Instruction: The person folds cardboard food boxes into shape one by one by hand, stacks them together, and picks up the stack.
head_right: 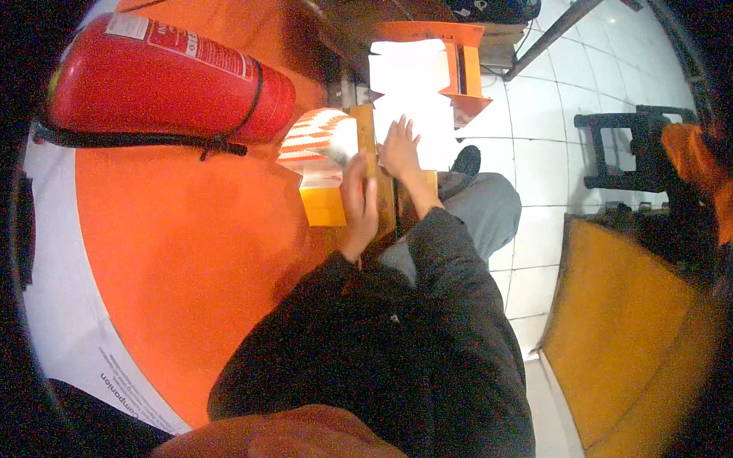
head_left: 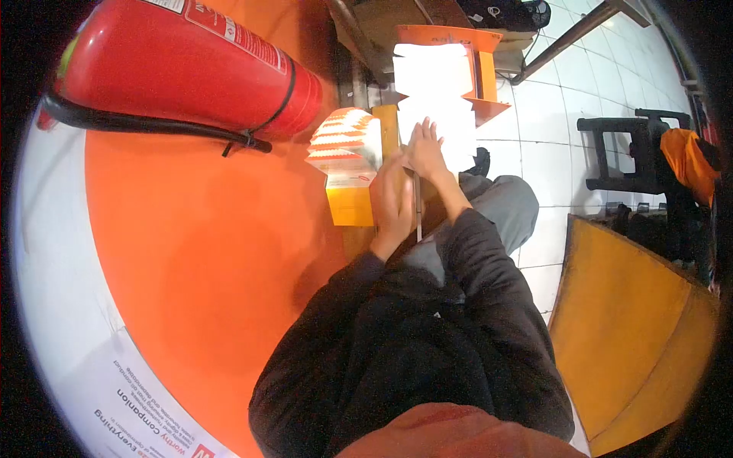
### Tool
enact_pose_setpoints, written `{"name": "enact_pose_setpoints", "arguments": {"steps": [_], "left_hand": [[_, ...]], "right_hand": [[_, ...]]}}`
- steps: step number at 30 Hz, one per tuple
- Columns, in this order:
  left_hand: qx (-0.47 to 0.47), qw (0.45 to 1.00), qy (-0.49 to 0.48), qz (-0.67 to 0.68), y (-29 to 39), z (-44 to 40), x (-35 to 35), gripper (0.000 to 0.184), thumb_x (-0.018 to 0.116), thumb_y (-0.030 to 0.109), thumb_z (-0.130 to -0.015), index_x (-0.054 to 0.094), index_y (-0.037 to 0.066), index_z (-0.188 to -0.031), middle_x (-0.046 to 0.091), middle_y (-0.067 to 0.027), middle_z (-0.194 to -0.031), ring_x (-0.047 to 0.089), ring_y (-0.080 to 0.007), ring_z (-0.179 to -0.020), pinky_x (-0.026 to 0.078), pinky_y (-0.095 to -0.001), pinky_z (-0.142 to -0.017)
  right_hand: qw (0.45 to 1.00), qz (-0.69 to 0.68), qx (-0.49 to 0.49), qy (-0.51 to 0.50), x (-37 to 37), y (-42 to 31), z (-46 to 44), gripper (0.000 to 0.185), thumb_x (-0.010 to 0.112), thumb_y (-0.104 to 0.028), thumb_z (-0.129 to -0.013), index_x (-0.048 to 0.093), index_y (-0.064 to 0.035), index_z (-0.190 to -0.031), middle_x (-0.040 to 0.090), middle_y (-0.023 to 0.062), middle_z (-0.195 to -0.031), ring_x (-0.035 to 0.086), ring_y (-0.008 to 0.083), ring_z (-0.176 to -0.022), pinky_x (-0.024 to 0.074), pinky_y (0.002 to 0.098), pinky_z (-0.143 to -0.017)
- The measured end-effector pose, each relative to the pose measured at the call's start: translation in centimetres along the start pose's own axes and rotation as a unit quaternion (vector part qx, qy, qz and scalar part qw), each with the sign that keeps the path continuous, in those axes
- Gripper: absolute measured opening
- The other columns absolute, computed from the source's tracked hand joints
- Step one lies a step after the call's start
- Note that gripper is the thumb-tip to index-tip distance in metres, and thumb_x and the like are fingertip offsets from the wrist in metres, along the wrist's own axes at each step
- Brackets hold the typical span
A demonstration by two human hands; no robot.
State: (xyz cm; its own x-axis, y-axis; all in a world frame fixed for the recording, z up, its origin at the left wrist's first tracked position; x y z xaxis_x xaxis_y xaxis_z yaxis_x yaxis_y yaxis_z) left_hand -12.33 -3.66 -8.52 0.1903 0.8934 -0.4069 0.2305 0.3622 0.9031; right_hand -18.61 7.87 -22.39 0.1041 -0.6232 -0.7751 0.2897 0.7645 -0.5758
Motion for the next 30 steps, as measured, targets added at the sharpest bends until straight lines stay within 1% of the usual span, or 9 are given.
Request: {"name": "enact_pose_setpoints", "arguments": {"steps": [4, 7, 10, 13, 16, 19, 25, 28, 30], "left_hand": [[-0.105, 0.986, 0.121, 0.037, -7.5, -4.4, 3.3, 0.037, 0.050, 0.012, -0.094, 0.045, -0.004, -0.127, 0.051, -0.0225, -0.127, 0.049, -0.0327, -0.120, 0.037, -0.0392, -0.101], [-0.154, 0.981, 0.083, 0.089, -12.7, -5.6, 6.4, 0.037, 0.051, 0.015, -0.096, 0.046, -0.006, -0.126, 0.056, -0.0212, -0.121, 0.055, -0.0304, -0.114, 0.042, -0.0380, -0.097], [-0.151, 0.981, 0.087, 0.087, -15.5, -6.0, 7.1, 0.034, 0.054, 0.017, -0.095, 0.052, -0.007, -0.119, 0.063, -0.0183, -0.109, 0.062, -0.0249, -0.099, 0.047, -0.0342, -0.087], [-0.183, 0.969, 0.047, 0.160, -15.9, -6.0, 7.9, 0.037, 0.054, 0.023, -0.097, 0.052, -0.005, -0.122, 0.061, -0.0072, -0.093, 0.057, -0.0115, -0.078, 0.048, -0.0253, -0.069], [-0.225, 0.952, 0.039, 0.203, -14.8, -5.5, 7.8, 0.036, 0.051, 0.027, -0.099, 0.054, -0.003, -0.118, 0.060, -0.0036, -0.085, 0.055, -0.0103, -0.070, 0.046, -0.0233, -0.065], [-0.263, 0.926, 0.052, 0.266, -15.8, -4.9, 7.9, 0.029, 0.047, 0.022, -0.100, 0.060, -0.004, -0.102, 0.060, -0.0052, -0.083, 0.055, -0.0130, -0.073, 0.046, -0.0284, -0.067], [-0.261, 0.899, 0.107, 0.335, -15.3, -4.4, 8.0, 0.025, 0.050, 0.016, -0.096, 0.055, -0.005, -0.110, 0.062, -0.0101, -0.098, 0.057, -0.0162, -0.090, 0.044, -0.0287, -0.080], [-0.142, 0.966, 0.070, 0.205, -16.1, -5.5, 7.7, 0.031, 0.052, 0.010, -0.093, 0.051, -0.007, -0.120, 0.061, -0.0155, -0.109, 0.058, -0.0229, -0.099, 0.045, -0.0309, -0.086], [-0.079, 0.989, 0.113, 0.061, -17.6, -5.2, 6.9, 0.036, 0.053, 0.008, -0.092, 0.048, -0.007, -0.125, 0.057, -0.0185, -0.118, 0.054, -0.0253, -0.108, 0.043, -0.0336, -0.092]], "right_hand": [[0.997, -0.030, -0.074, -0.022, -1.6, -0.1, 0.8, 0.045, 0.053, -0.018, -0.090, 0.047, 0.0095, -0.125, 0.034, 0.0388, -0.136, 0.034, 0.0508, -0.129, 0.0371, 0.0545, -0.102], [0.989, -0.081, -0.122, 0.026, -3.1, -0.4, 1.7, 0.027, 0.051, -0.013, -0.090, 0.057, 0.0073, -0.107, 0.056, 0.0357, -0.111, 0.054, 0.0478, -0.109, 0.0457, 0.0486, -0.090], [0.994, -0.096, -0.053, 0.013, -3.2, 0.3, 2.2, 0.021, 0.051, -0.012, -0.090, 0.061, 0.0054, -0.095, 0.064, 0.0283, -0.092, 0.062, 0.0427, -0.091, 0.0484, 0.0477, -0.080], [0.991, -0.113, -0.039, 0.057, -4.3, 0.4, 2.7, 0.015, 0.055, -0.010, -0.088, 0.063, 0.0032, -0.090, 0.066, 0.0226, -0.088, 0.065, 0.0397, -0.080, 0.0497, 0.0457, -0.072], [0.973, -0.208, -0.057, 0.084, -5.4, 0.5, 3.2, 0.013, 0.062, -0.008, -0.085, 0.065, 0.0029, -0.090, 0.067, 0.0218, -0.087, 0.066, 0.0368, -0.082, 0.0505, 0.0421, -0.073], [0.970, -0.206, -0.081, 0.100, -6.6, 0.4, 3.9, 0.015, 0.066, -0.009, -0.083, 0.066, 0.0024, -0.093, 0.068, 0.0201, -0.090, 0.067, 0.0311, -0.085, 0.0510, 0.0366, -0.075], [0.926, -0.369, -0.040, 0.064, -7.6, 1.9, 4.3, 0.019, 0.060, -0.015, -0.091, 0.064, 0.0026, -0.097, 0.068, 0.0193, -0.097, 0.067, 0.0253, -0.090, 0.0508, 0.0342, -0.080], [0.922, -0.365, -0.016, 0.129, -10.3, 1.4, 6.1, 0.018, 0.055, -0.014, -0.095, 0.057, 0.0038, -0.097, 0.068, 0.0197, -0.098, 0.067, 0.0251, -0.091, 0.0513, 0.0337, -0.078], [0.928, -0.348, 0.017, 0.135, -13.2, 0.8, 8.4, 0.016, 0.052, -0.012, -0.096, 0.053, 0.0038, -0.094, 0.068, 0.0198, -0.099, 0.067, 0.0250, -0.091, 0.0516, 0.0332, -0.077]]}}
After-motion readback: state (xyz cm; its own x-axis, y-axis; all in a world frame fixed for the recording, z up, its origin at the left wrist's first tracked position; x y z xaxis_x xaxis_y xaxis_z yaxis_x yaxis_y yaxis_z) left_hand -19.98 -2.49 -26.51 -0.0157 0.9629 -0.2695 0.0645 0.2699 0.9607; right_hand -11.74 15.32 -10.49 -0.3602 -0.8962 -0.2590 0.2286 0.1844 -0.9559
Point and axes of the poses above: each hand's wrist, its own z-axis away from the middle knuckle, its own x-axis out of the palm, y = z × x, the point moved 9 cm from there along -z, towards the middle knuckle
